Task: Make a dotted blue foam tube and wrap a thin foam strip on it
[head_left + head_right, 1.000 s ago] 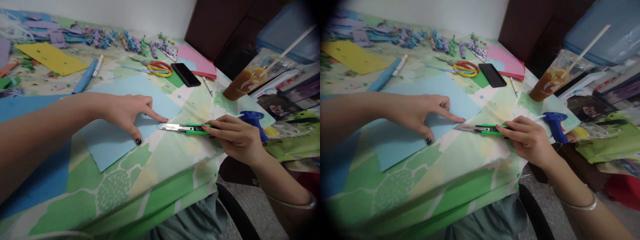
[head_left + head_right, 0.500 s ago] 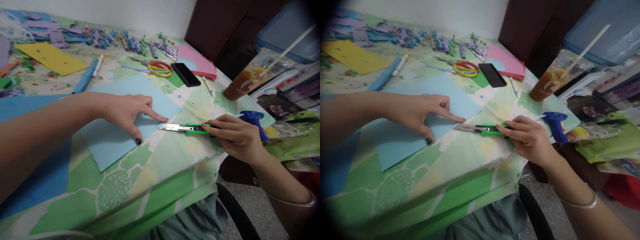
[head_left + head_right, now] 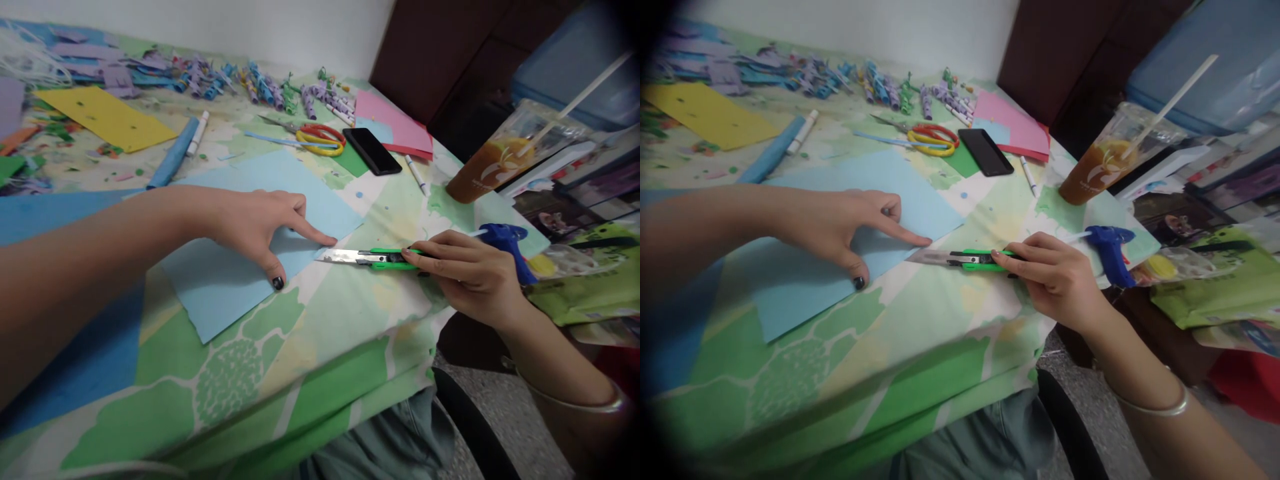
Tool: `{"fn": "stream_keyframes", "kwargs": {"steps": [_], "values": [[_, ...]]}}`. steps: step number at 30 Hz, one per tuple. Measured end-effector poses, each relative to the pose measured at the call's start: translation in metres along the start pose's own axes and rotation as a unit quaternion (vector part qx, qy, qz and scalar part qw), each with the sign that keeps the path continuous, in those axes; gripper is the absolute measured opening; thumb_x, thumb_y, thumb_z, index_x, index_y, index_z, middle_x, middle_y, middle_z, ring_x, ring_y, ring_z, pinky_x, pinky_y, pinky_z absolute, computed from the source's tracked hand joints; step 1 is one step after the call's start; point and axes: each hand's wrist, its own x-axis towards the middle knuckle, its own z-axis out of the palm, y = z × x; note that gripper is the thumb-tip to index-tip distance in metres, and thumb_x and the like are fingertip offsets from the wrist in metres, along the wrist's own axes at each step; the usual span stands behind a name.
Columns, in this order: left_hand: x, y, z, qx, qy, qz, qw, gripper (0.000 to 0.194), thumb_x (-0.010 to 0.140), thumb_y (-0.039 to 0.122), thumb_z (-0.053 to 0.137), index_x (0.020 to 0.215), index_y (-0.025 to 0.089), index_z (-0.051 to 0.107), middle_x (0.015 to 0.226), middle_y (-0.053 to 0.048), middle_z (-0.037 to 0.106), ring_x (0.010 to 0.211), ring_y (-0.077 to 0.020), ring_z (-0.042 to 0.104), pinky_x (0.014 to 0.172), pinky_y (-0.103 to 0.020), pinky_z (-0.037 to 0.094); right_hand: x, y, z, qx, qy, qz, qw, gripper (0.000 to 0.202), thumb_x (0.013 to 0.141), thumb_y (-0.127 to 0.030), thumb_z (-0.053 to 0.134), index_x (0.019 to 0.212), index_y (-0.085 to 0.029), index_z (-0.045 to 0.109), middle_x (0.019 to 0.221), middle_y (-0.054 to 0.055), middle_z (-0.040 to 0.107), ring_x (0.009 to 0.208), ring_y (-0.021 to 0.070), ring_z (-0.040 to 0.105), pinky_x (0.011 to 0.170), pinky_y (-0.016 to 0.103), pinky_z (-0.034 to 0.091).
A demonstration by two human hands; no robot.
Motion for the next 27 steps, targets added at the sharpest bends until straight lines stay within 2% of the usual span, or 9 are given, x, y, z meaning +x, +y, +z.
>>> {"fn": "stream_keyframes", "kwargs": {"steps": [9, 14, 17, 20, 23, 27], "values": [[0.001, 0.002, -0.002, -0.011, -0.027, -0.03, 0.999, 0.079, 0.062, 0.057, 0.074, 0.135, 0.043, 0.047, 0.101, -0.005, 0.052, 0.093, -0.026, 0.049, 0.08, -0.031, 0.036, 0.001, 0.003, -0.002, 0.013, -0.001, 0.002, 1.0, 0.057, 0.085, -0.003, 0.051, 0.131, -0.036, 0.055, 0.105, 0.004, 0.071, 0.081, 0.0211, 0.062, 0.068, 0.038, 0.053], [-0.005, 0.007, 0.001, -0.033, 0.021, -0.045, 0.998, 0.083, 0.061, 0.054, 0.075, 0.137, 0.036, 0.045, 0.108, -0.006, 0.054, 0.099, -0.0276, 0.051, 0.084, -0.032, 0.036, -0.009, -0.002, -0.01, 0.029, 0.013, 0.038, 0.999, 0.057, 0.082, -0.001, 0.055, 0.128, -0.035, 0.059, 0.105, 0.004, 0.071, 0.087, 0.0228, 0.065, 0.076, 0.041, 0.053], [-0.005, 0.018, 0.005, -0.073, 0.081, -0.091, 0.99, 0.061, 0.069, 0.048, 0.068, 0.124, 0.024, 0.056, 0.104, -0.006, 0.059, 0.095, -0.0247, 0.054, 0.083, -0.032, 0.037, -0.018, -0.007, -0.017, 0.027, 0.041, 0.086, 0.995, 0.056, 0.081, -0.004, 0.057, 0.128, -0.034, 0.059, 0.106, 0.005, 0.071, 0.09, 0.0234, 0.066, 0.081, 0.042, 0.052], [0.0, 0.038, 0.011, -0.089, 0.14, -0.171, 0.971, 0.036, 0.074, 0.046, 0.062, 0.096, 0.016, 0.061, 0.092, -0.007, 0.061, 0.087, -0.0234, 0.056, 0.074, -0.031, 0.04, -0.023, -0.011, -0.023, -0.026, 0.051, 0.16, 0.985, 0.053, 0.084, -0.01, 0.057, 0.131, -0.031, 0.056, 0.1, 0.006, 0.07, 0.086, 0.0224, 0.065, 0.071, 0.036, 0.052], [0.008, 0.06, 0.016, -0.072, 0.14, -0.22, 0.963, 0.024, 0.075, 0.038, 0.062, 0.086, 0.017, 0.058, 0.087, -0.007, 0.062, 0.086, -0.0254, 0.055, 0.069, -0.033, 0.039, -0.024, -0.012, -0.026, -0.095, 0.041, 0.218, 0.97, 0.05, 0.086, -0.015, 0.055, 0.134, -0.027, 0.053, 0.093, 0.007, 0.067, 0.078, 0.0203, 0.064, 0.061, 0.031, 0.05], [0.011, 0.077, 0.021, -0.097, 0.139, -0.235, 0.957, 0.005, 0.08, 0.021, 0.053, 0.078, 0.019, 0.057, 0.081, -0.005, 0.063, 0.083, -0.0235, 0.054, 0.069, -0.034, 0.038, -0.016, -0.007, -0.025, -0.114, 0.02, 0.227, 0.967, 0.053, 0.087, -0.014, 0.047, 0.14, -0.021, 0.046, 0.095, 0.009, 0.066, 0.077, 0.0204, 0.063, 0.063, 0.03, 0.051]]}}
